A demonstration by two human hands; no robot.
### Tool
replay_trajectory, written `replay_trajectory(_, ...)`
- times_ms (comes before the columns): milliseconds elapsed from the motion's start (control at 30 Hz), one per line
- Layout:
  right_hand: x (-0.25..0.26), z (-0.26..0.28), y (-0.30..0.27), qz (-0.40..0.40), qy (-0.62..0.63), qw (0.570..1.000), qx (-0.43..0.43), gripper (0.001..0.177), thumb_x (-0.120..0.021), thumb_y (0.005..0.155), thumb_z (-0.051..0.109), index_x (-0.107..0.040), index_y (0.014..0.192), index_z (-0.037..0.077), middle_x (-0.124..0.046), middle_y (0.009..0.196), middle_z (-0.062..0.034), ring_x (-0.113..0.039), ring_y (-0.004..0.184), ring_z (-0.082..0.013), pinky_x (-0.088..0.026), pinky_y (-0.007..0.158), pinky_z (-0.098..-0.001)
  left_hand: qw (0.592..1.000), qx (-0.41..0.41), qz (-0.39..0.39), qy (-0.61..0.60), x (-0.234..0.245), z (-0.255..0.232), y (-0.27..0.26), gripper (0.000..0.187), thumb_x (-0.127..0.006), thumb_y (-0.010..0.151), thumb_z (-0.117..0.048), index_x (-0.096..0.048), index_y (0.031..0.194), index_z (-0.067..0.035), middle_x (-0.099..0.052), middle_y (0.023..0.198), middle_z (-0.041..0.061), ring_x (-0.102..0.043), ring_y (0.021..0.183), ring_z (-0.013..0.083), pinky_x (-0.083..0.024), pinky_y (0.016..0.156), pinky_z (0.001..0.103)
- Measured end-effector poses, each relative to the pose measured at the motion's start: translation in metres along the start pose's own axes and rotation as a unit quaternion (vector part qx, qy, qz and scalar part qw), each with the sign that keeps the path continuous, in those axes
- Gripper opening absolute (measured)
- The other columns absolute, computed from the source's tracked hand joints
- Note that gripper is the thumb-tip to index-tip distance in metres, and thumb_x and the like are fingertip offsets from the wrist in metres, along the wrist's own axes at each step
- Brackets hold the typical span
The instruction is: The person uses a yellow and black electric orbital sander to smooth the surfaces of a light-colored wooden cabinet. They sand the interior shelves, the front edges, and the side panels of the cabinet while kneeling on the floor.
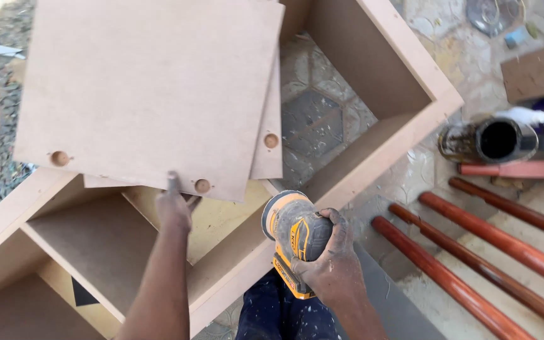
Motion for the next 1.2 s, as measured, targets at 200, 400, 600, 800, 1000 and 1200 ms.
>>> replay_trajectory(200,0.000,-0.053,-0.020,-0.043,0.081,0.994,-0.062,0.109,-0.094,0.056,0.017,-0.031,0.145,0.017,-0.047,0.134,-0.0091,-0.059,0.116,-0.0229,-0.054,0.097,-0.0380,0.873,-0.109,0.112,0.462,0.000,0.127,-0.049,0.060,-0.050,0.100,-0.054,-0.070,0.082,-0.001,-0.067,0.073,0.010,-0.062,0.069,0.0221,-0.051,0.070,0.035)
replay_trajectory(400,0.009,-0.109,-0.029,-0.046,0.237,0.949,-0.202,0.107,-0.091,0.057,0.001,-0.029,0.143,0.016,-0.058,0.120,-0.0118,-0.069,0.097,-0.0205,-0.063,0.084,-0.0377,0.740,-0.182,0.224,0.607,-0.004,0.159,-0.100,0.051,-0.065,0.093,-0.038,-0.062,0.135,-0.008,-0.062,0.141,0.010,-0.070,0.115,0.0249,-0.057,0.102,0.037)
replay_trajectory(600,-0.006,-0.166,-0.044,-0.006,0.303,0.931,-0.204,0.110,-0.090,0.057,0.002,-0.028,0.146,0.017,-0.055,0.124,-0.0101,-0.071,0.098,-0.0200,-0.064,0.083,-0.0359,0.775,-0.253,0.256,0.520,-0.030,0.142,-0.123,0.031,-0.062,0.093,-0.012,-0.073,0.121,-0.002,-0.079,0.109,0.004,-0.072,0.092,0.0147,-0.055,0.082,0.027)
replay_trajectory(800,-0.058,-0.192,-0.032,-0.038,0.492,0.848,-0.195,0.114,-0.090,0.054,0.015,-0.035,0.154,0.029,-0.057,0.131,-0.0155,-0.062,0.121,-0.0317,-0.054,0.093,-0.0508,0.696,-0.307,0.303,0.574,-0.079,0.122,-0.134,0.035,-0.057,0.101,-0.020,-0.068,0.132,-0.010,-0.076,0.111,0.020,-0.067,0.115,0.0418,-0.052,0.099,0.052)
replay_trajectory(1000,-0.168,-0.188,-0.079,-0.056,0.665,0.721,-0.186,0.109,-0.080,0.058,0.002,-0.036,0.156,0.025,-0.061,0.107,-0.0106,-0.063,0.102,-0.0225,-0.059,0.074,-0.0384,0.691,-0.286,0.304,0.590,-0.040,0.158,-0.043,0.039,-0.077,0.093,-0.046,-0.068,0.093,-0.007,-0.063,0.072,0.007,-0.063,0.071,0.0180,-0.051,0.070,0.036)
replay_trajectory(1200,-0.291,-0.202,-0.145,-0.014,0.741,0.636,-0.214,0.116,-0.084,0.051,-0.003,-0.039,0.154,0.026,-0.061,0.111,-0.0125,-0.065,0.102,-0.0238,-0.061,0.076,-0.0405,0.678,-0.223,0.290,0.638,0.036,0.201,0.004,0.073,-0.049,0.094,-0.076,-0.053,0.089,-0.003,-0.057,0.083,0.027,-0.060,0.087,0.0399,-0.040,0.078,0.053)
Point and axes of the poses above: each hand's wrist, its own y-axis towards the middle knuckle, its own x-axis out of the back of the hand, z = x × y, the point moved 1 cm from there along y, towards the middle knuckle
